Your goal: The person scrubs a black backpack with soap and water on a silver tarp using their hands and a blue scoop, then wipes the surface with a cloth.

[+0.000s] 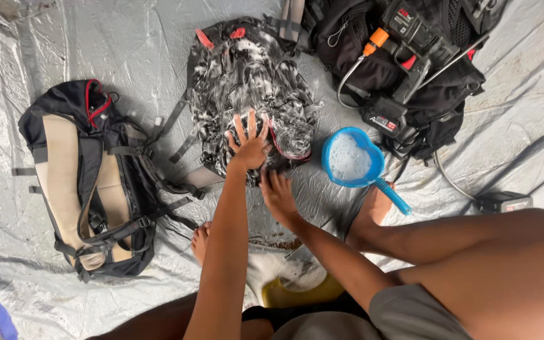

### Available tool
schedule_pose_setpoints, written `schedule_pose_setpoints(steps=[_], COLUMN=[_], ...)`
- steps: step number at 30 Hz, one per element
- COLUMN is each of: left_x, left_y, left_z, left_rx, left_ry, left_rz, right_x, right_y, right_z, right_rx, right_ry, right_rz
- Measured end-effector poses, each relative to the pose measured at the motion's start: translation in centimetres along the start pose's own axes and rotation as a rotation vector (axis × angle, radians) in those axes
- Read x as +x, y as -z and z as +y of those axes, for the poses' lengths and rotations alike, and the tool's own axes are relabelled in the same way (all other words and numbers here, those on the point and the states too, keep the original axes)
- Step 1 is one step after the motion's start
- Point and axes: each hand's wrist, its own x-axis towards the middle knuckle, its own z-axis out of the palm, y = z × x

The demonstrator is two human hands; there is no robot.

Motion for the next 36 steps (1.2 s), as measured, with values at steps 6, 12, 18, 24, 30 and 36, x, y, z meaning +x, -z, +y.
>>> schedule_pose_setpoints(steps=[6, 12, 18, 24, 30, 36], left_x=[-1.2, -3.4, -0.9, -0.7, -0.2, 0.0], left_y=[0.0, -2.7, -2.2, 2.2, 5.1, 5.8], left_z=[-1.6, -3.6, -2.9, -1.2, 1.2, 0.5], left_rx=[0.174, 0.264, 0.262, -0.11, -0.467, -0.251], left_ry=[0.015, 0.026, 0.152, -0.185, -0.456, -0.406], left_rz=[0.064, 0.645, 0.74, 0.865, 0.864, 0.958], right_x=[0.3, 4.8, 9.0, 10.4, 13.6, 17.1], right_y=[0.0, -0.6, 0.4, 2.0, 3.1, 1.7], right_z=[2.0, 1.2, 5.4, 8.3, 10.8, 13.3], right_rx=[0.107, 0.268, 0.113, 0.216, 0.613, 0.239], right_ry=[0.089, -0.179, -0.037, -0.4, -0.471, -0.512], right_rz=[0.122, 0.348, -0.191, 0.01, -0.183, -0.233])
